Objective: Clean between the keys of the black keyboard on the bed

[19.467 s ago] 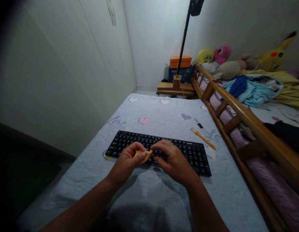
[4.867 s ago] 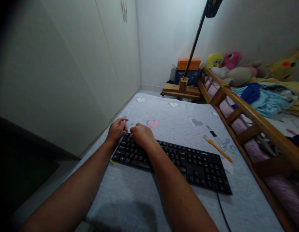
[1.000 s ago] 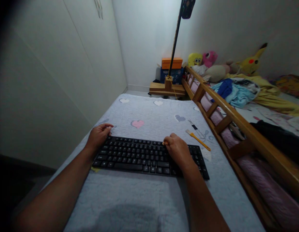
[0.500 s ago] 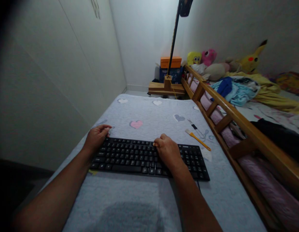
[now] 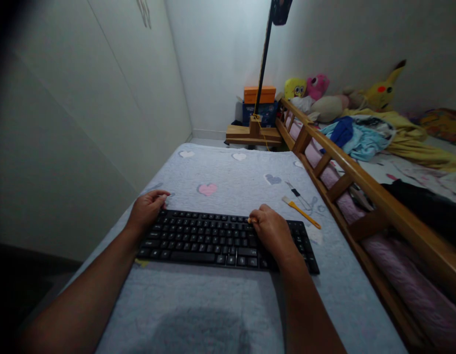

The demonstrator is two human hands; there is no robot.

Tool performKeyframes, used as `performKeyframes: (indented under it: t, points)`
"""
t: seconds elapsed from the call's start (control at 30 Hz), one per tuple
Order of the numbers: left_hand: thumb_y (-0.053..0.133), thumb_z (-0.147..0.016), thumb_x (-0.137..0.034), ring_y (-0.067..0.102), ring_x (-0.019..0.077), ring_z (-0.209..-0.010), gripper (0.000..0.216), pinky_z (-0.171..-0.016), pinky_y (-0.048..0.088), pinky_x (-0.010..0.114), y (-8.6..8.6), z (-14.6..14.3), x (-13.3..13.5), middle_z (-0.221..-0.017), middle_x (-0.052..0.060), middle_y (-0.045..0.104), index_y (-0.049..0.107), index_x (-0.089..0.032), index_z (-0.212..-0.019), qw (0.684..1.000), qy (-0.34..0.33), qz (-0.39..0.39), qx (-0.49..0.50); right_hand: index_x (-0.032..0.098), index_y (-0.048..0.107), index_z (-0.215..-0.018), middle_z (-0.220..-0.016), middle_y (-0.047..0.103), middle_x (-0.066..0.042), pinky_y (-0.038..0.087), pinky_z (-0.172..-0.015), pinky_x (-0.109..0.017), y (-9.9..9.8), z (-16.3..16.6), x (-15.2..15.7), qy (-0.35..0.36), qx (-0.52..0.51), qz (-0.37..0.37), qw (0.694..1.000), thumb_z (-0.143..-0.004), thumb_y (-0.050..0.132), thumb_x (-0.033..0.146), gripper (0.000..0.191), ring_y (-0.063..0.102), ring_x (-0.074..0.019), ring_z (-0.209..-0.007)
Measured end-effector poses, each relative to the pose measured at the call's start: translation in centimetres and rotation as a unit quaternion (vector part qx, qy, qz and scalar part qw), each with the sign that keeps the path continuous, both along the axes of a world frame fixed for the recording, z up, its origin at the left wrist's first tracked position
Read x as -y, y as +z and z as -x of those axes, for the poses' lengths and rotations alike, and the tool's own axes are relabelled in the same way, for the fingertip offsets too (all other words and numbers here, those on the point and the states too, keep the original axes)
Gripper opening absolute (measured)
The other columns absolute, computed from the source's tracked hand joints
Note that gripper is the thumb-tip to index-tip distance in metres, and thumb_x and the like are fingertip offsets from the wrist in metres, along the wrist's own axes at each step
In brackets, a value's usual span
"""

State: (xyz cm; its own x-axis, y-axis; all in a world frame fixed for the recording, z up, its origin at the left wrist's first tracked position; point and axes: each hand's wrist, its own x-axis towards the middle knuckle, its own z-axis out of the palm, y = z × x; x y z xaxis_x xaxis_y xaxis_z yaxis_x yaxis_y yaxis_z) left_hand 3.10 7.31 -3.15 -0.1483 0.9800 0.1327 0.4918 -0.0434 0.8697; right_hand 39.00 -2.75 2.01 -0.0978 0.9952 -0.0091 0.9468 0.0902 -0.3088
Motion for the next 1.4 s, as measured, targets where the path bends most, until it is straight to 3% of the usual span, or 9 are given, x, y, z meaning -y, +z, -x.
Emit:
performKeyframes:
  t: [0.63,0.87,1.0,1.1,1.23,1.4]
  points:
    - [0.058,-0.074,-0.044,0.054,0.0181,-0.052,0.034,-0.053,0.038,0.028,-0.2,0.1,0.0,-0.056,-0.002,0.058,0.072,-0.018,-0.09,1.0,0.001,0.002,0.006,0.022,0.076,-0.088,-0.09,0.067,-0.005,0.041,-0.077,-0.028,-0.5,-3.4,0.3,-0.031,-0.031,-0.004,0.999,-0.09,0.055,0.024,0.021,0.061,-0.0179,-0.085]
    - [0.057,-0.076,-0.043,0.055,0.0188,-0.054,0.033,-0.055,0.039,0.029,-0.4,0.3,-0.2,-0.057,-0.001,0.058,0.072,-0.018,-0.092,1.0,-0.004,-0.005,-0.011,0.021,0.076,-0.085,-0.088,0.069,-0.006,0.04,-0.075,-0.029,0.3,-4.6,0.5,-0.05,-0.014,0.015,0.999,-0.089,0.052,0.022,0.024,0.062,-0.0189,-0.085]
    - [0.056,-0.077,-0.042,0.055,0.0192,-0.054,0.033,-0.055,0.039,0.029,-0.5,0.4,-0.3,-0.057,-0.001,0.059,0.072,-0.018,-0.093,1.0,-0.005,0.0,-0.017,0.022,0.077,-0.085,-0.086,0.068,-0.005,0.041,-0.076,-0.028,0.7,-4.5,0.6,-0.08,-0.017,0.0,0.997,-0.088,0.056,0.024,0.021,0.062,-0.0189,-0.086]
    - [0.056,-0.078,-0.043,0.056,0.0194,-0.055,0.034,-0.055,0.039,0.029,-0.6,0.5,-0.3,-0.058,-0.001,0.059,0.072,-0.018,-0.094,1.0,-0.007,-0.001,-0.018,0.021,0.076,-0.088,-0.089,0.068,-0.005,0.041,-0.079,-0.028,0.4,-3.7,0.4,-0.051,-0.037,-0.022,0.998,-0.089,0.056,0.024,0.021,0.061,-0.0181,-0.087]
    - [0.056,-0.078,-0.044,0.056,0.0194,-0.054,0.036,-0.055,0.039,0.029,-0.7,0.5,-0.4,-0.057,-0.001,0.059,0.073,-0.017,-0.095,1.0,-0.01,-0.001,-0.017,0.021,0.076,-0.089,-0.092,0.066,-0.006,0.04,-0.076,-0.027,0.1,-3.1,0.2,-0.02,0.001,-0.011,1.0,-0.092,0.052,0.023,0.024,0.06,-0.0175,-0.086]
    - [0.056,-0.076,-0.045,0.056,0.0196,-0.056,0.039,-0.057,0.04,0.029,-0.6,0.4,-0.4,-0.058,-0.001,0.059,0.073,-0.016,-0.096,1.0,-0.012,-0.002,-0.019,0.02,0.077,-0.089,-0.09,0.067,-0.008,0.039,-0.072,-0.029,0.5,-4.8,0.5,-0.036,0.06,0.008,0.998,-0.091,0.051,0.021,0.026,0.061,-0.0192,-0.085]
